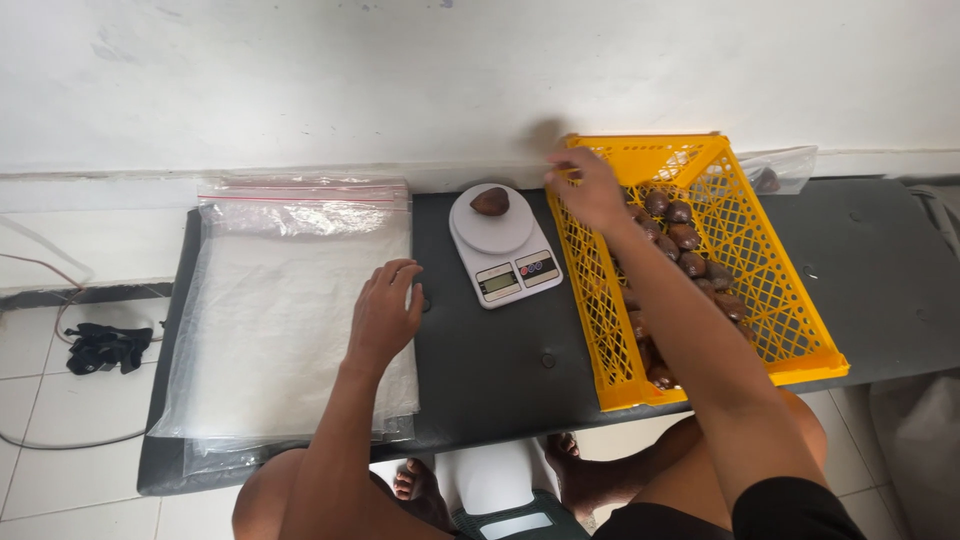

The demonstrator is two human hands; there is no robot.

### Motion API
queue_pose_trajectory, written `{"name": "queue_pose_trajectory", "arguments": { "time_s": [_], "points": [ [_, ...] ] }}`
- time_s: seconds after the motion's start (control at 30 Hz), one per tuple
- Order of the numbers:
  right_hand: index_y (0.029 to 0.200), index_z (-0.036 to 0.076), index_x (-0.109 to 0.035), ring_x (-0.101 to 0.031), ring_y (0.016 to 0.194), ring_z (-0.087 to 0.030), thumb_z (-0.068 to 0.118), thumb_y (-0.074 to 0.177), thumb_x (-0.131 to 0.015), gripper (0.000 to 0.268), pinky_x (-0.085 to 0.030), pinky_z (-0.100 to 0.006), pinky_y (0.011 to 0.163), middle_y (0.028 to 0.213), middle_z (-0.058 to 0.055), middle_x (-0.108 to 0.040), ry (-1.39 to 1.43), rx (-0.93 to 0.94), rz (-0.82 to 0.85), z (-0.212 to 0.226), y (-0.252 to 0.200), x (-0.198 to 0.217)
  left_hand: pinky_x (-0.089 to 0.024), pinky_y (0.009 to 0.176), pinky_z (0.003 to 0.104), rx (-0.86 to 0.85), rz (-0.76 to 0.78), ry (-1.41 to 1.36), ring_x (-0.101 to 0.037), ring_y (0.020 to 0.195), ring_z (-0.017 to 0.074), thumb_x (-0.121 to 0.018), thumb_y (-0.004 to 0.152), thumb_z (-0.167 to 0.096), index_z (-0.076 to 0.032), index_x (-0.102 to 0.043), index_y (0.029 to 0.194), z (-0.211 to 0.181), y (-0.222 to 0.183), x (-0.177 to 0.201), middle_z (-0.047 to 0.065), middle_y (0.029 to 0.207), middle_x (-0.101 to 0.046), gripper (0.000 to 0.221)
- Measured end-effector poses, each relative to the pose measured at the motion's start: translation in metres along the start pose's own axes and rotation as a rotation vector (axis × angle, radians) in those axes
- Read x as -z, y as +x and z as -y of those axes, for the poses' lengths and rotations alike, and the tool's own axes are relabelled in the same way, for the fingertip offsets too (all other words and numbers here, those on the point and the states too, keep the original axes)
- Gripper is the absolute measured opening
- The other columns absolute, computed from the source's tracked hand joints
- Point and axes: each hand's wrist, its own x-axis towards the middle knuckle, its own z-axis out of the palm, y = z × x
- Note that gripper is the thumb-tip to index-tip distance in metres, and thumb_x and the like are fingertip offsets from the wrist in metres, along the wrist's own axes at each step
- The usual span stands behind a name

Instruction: The person picks two brown fruits from a yellow crate, places them on a digital scale, then transfers them into a clear zip-lock bag. The person seals the bag and places it on the table.

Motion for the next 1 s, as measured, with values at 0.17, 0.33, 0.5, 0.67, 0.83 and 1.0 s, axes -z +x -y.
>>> {"name": "queue_pose_trajectory", "arguments": {
  "time_s": [0.17,0.33,0.5,0.67,0.83,1.0],
  "points": [
    [0.097,0.021,-0.078,-0.070,0.110,-0.026,0.035,0.109,-0.046,0.036,-0.050,-0.042,0.103,0.098,-0.003,-0.076,0.017,-0.222,-0.229,-0.029,-0.036,0.082,-0.055,0.076,0.032,-0.034,-0.119,-0.063,-0.071,0.084,0.0184,-0.053,0.111,-0.037,-0.016,-0.074,0.085,0.006,-0.009,-0.015,-0.001,0.086,-0.070,0.039],
    [0.074,0.020,-0.079,-0.072,0.106,-0.023,0.045,0.108,-0.033,0.062,-0.048,-0.040,0.101,0.095,0.000,-0.079,0.022,-0.424,-0.310,-0.095,-0.083,0.117,-0.054,0.067,0.028,-0.136,-0.259,0.008,-0.070,0.074,0.0186,-0.071,0.102,-0.029,-0.016,-0.073,0.068,0.003,-0.017,-0.024,-0.002,0.076,-0.072,0.037],
    [0.125,0.018,-0.075,-0.073,0.089,-0.019,0.028,0.091,-0.048,0.044,-0.053,-0.033,0.090,0.063,0.004,-0.072,-0.065,-0.559,-0.277,-0.100,-0.114,0.117,-0.061,0.075,0.033,-0.040,-0.178,0.029,-0.073,0.086,0.0202,-0.071,0.099,-0.012,-0.009,-0.076,0.101,-0.023,-0.022,-0.018,0.005,0.094,-0.074,0.006],
    [0.142,-0.009,-0.055,-0.068,0.049,-0.027,-0.005,0.087,-0.045,0.056,-0.067,-0.036,0.054,0.137,-0.039,-0.038,0.170,-0.393,-0.452,-0.065,-0.107,0.122,-0.060,0.078,0.041,0.079,-0.099,-0.026,-0.071,0.083,0.0269,-0.063,0.106,-0.014,-0.009,-0.071,0.121,-0.018,-0.030,-0.037,0.008,0.080,-0.070,0.018],
    [0.106,0.006,-0.078,-0.070,0.059,-0.021,0.016,0.092,-0.052,0.030,-0.055,-0.034,0.051,0.071,-0.004,-0.071,0.020,-0.483,-0.307,-0.121,-0.101,0.101,-0.060,0.075,0.045,0.156,-0.043,0.002,-0.069,0.073,0.0319,-0.056,0.110,-0.015,-0.010,-0.070,0.129,-0.012,-0.035,-0.044,0.013,0.070,-0.068,0.024],
    [0.122,0.006,-0.074,-0.059,0.117,-0.040,0.023,0.085,-0.075,0.041,-0.057,-0.050,0.094,0.118,-0.021,-0.069,-0.508,-0.343,0.272,-0.147,-0.101,0.088,-0.049,0.103,0.033,0.238,-0.061,-0.110,-0.073,0.075,0.0259,-0.051,0.089,0.002,-0.006,-0.067,0.142,-0.017,-0.034,-0.036,0.003,0.055,-0.068,0.056]
  ]
}}
